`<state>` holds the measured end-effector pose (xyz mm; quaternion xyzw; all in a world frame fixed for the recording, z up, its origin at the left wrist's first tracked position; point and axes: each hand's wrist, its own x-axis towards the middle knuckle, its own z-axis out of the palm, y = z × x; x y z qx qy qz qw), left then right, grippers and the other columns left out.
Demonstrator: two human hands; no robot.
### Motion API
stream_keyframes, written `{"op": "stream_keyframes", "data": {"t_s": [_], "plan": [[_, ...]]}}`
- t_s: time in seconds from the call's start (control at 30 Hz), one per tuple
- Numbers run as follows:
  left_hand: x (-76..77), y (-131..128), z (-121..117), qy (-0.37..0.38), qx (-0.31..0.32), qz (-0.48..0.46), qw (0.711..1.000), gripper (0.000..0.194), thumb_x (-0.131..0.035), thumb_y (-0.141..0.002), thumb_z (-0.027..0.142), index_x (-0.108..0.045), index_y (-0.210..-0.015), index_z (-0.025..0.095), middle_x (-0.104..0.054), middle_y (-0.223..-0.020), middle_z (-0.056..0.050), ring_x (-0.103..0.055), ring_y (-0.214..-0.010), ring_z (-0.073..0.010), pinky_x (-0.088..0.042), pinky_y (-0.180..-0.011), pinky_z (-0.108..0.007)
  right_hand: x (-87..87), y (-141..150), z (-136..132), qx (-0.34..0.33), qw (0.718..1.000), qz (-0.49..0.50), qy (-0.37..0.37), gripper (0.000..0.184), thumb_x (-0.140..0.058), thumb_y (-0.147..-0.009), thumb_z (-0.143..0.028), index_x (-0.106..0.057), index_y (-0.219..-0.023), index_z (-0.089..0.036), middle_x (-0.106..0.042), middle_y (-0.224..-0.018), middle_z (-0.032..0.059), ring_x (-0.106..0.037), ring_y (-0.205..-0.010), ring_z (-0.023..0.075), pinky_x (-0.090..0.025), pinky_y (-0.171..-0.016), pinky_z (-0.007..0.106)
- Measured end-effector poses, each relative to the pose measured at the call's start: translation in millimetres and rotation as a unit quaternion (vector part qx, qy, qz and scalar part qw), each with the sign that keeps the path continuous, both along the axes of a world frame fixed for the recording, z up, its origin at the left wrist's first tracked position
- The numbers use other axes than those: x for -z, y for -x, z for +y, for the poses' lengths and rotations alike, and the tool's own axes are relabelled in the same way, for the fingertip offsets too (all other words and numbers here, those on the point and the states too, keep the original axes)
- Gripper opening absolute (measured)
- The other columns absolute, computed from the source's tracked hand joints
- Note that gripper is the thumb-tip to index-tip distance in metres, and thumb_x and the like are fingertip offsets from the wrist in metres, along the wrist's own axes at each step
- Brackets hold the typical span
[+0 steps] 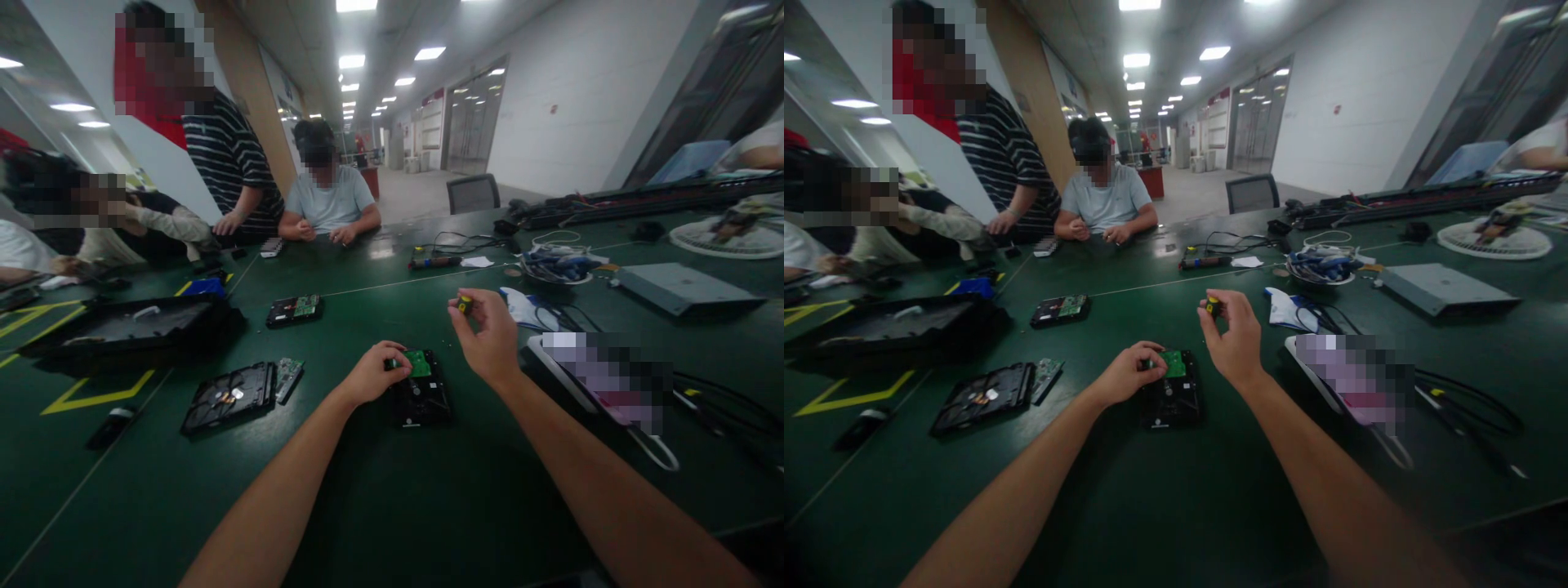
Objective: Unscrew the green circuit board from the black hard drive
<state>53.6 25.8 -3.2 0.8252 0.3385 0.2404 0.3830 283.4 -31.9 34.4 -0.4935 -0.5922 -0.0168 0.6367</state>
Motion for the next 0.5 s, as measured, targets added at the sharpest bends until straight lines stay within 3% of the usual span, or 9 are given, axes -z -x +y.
{"op": "stream_keyframes", "data": {"t_s": [0.17,0.5], "plan": [[1.3,0,0,-0.01,0.002,-0.004,1.0,0.005,-0.074,-0.087,0.017,-0.078,-0.089,0.019,-0.064,-0.127,-0.01,-0.063,-0.116,-0.0255,-0.046,-0.11,-0.046,12.0,10,3,-0.04,0.995,-0.087,0.012,0.029,-0.061,-0.097,-0.032,-0.06,-0.125,-0.026,-0.065,-0.116,0.0098,-0.07,-0.103,0.0251,-0.064,-0.088,0.045],[2.7,0,0,-0.002,0.0,-0.003,1.0,0.005,-0.074,-0.086,0.018,-0.078,-0.089,0.019,-0.062,-0.129,-0.011,-0.062,-0.118,-0.0264,-0.046,-0.109,-0.047,20.4,4,7,-0.018,0.984,-0.143,0.102,0.061,-0.054,-0.092,-0.018,-0.041,-0.151,-0.023,-0.067,-0.129,0.0148,-0.07,-0.107,0.0294,-0.058,-0.099,0.054]]}}
